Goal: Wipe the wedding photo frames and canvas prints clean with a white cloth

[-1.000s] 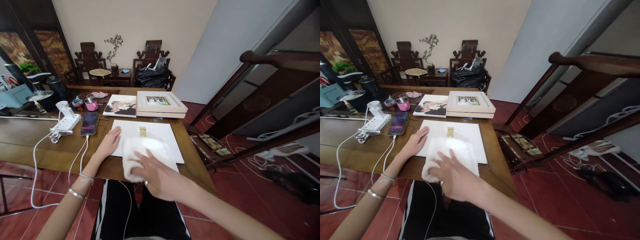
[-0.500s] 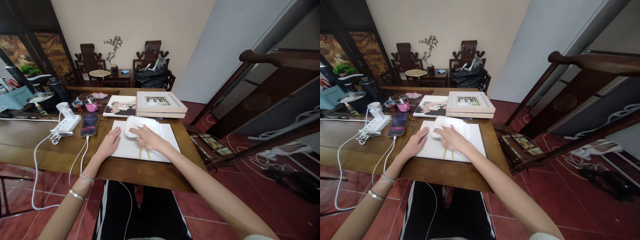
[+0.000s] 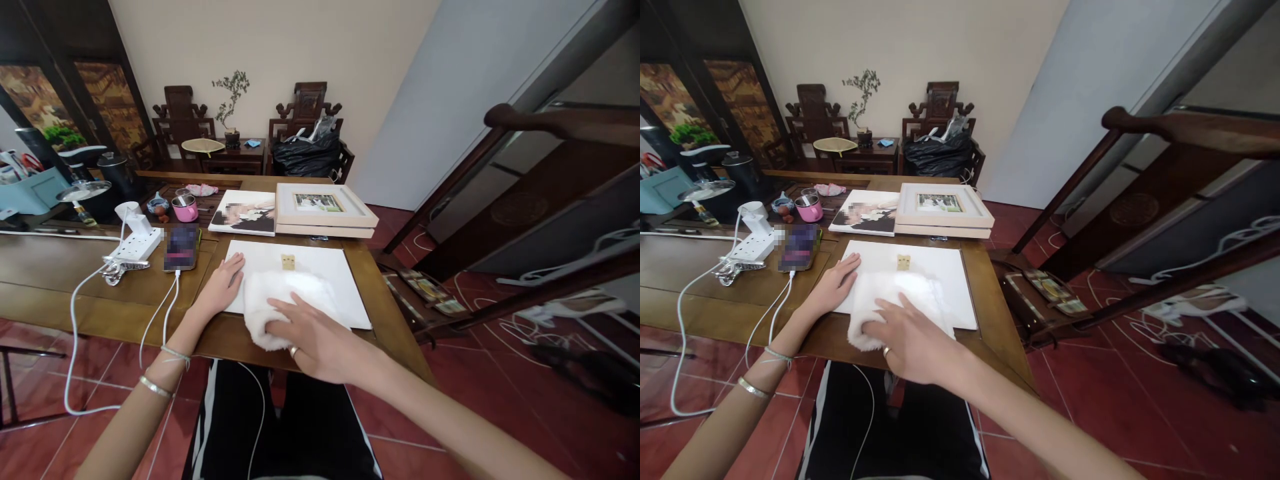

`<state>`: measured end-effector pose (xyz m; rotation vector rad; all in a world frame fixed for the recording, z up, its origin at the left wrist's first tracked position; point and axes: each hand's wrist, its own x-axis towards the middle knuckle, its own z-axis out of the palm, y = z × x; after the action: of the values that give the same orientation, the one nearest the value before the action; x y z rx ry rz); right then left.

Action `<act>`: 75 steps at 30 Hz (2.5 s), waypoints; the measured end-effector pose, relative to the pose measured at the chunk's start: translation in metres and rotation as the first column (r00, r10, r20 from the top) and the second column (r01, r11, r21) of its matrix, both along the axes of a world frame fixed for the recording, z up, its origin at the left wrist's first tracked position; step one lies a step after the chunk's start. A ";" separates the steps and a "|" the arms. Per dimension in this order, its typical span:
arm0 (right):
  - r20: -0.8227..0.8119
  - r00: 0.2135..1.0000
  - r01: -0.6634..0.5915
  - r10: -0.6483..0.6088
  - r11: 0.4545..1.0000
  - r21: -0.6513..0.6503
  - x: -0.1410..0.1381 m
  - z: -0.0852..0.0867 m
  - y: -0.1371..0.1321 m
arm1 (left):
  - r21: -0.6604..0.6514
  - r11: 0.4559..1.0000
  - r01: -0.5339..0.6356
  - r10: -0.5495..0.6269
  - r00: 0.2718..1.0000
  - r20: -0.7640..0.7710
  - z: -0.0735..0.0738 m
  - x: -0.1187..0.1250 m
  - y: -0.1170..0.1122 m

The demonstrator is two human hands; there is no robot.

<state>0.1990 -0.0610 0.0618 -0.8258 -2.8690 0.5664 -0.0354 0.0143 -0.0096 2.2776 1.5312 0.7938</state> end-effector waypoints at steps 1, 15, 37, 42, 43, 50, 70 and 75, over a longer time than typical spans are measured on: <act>-0.006 1.000 0.016 -0.016 1.000 0.012 0.002 -0.002 0.007 | 0.000 1.000 -0.002 0.002 1.000 -0.001 0.000 0.000 0.000; -0.010 0.966 0.256 -0.256 0.962 0.094 -0.052 -0.018 0.084 | -0.087 0.994 -0.065 0.085 0.966 0.244 0.009 0.002 -0.005; -0.171 0.944 0.279 -0.283 0.959 -0.048 -0.006 -0.003 0.091 | -0.002 1.000 -0.029 0.029 1.000 0.004 0.001 0.003 0.000; -0.366 0.905 0.196 -0.216 0.976 -0.091 -0.045 -0.002 0.128 | 0.012 1.000 -0.014 0.014 1.000 -0.003 0.005 0.004 -0.002; -0.373 0.907 0.173 -0.195 0.981 -0.092 -0.054 -0.002 0.132 | 0.017 1.000 -0.009 0.009 1.000 0.000 0.007 0.004 -0.002; -0.338 0.919 0.179 -0.204 0.978 -0.104 -0.076 -0.003 0.147 | 0.014 1.000 -0.010 0.010 1.000 -0.004 0.009 0.004 -0.004; -0.042 0.857 0.505 -0.514 0.853 -0.134 0.081 -0.010 0.051 | -0.004 1.000 -0.018 0.018 0.999 -0.041 0.003 0.001 -0.002; 0.133 0.891 0.451 -0.434 0.878 -0.159 0.099 -0.011 0.003 | -0.002 1.000 -0.017 0.017 0.999 -0.036 0.003 0.002 -0.002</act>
<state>0.2981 -0.0582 0.0509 -1.5225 -2.5878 0.7539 -0.0336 0.0124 -0.0065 2.2925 1.5677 0.7592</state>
